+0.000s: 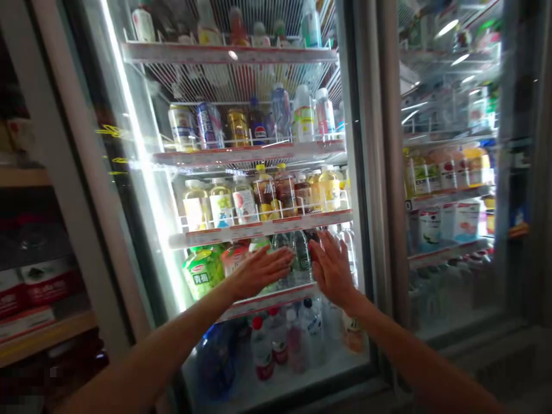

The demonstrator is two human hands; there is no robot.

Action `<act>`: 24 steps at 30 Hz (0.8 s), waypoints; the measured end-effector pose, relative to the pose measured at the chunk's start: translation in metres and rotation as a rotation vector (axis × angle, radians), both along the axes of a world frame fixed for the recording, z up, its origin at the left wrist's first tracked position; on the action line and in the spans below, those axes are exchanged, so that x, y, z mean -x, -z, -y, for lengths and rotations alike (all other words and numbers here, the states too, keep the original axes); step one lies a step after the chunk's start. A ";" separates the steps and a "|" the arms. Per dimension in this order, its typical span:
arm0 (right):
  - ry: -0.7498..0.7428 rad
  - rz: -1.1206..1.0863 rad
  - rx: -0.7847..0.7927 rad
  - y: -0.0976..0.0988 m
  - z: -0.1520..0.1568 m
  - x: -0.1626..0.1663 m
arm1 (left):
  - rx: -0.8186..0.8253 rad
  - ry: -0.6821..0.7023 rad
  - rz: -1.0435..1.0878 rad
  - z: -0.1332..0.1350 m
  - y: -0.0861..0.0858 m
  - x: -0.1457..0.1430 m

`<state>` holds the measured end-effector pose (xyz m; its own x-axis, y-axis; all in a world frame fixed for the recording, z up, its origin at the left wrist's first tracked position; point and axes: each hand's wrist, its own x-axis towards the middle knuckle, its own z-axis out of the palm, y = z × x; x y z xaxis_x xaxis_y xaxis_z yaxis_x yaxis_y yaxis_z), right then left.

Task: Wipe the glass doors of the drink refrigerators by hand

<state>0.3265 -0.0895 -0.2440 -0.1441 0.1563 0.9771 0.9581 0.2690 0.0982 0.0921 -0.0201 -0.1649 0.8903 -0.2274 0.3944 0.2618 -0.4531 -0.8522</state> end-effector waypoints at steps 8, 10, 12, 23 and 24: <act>-0.048 0.006 -0.038 -0.015 -0.013 0.034 | -0.065 -0.090 0.646 -0.001 0.003 0.056; -0.075 0.053 -0.027 -0.016 -0.015 0.042 | -0.050 -0.065 0.310 0.002 0.020 0.061; -0.092 0.087 -0.029 -0.019 -0.017 0.049 | -0.015 -0.095 0.188 0.003 0.029 0.069; -0.051 0.098 -0.111 -0.046 -0.050 0.040 | 0.042 -0.177 0.432 -0.003 0.048 0.109; -0.051 0.111 -0.119 -0.044 -0.052 0.039 | 0.038 -0.186 0.512 -0.004 0.048 0.115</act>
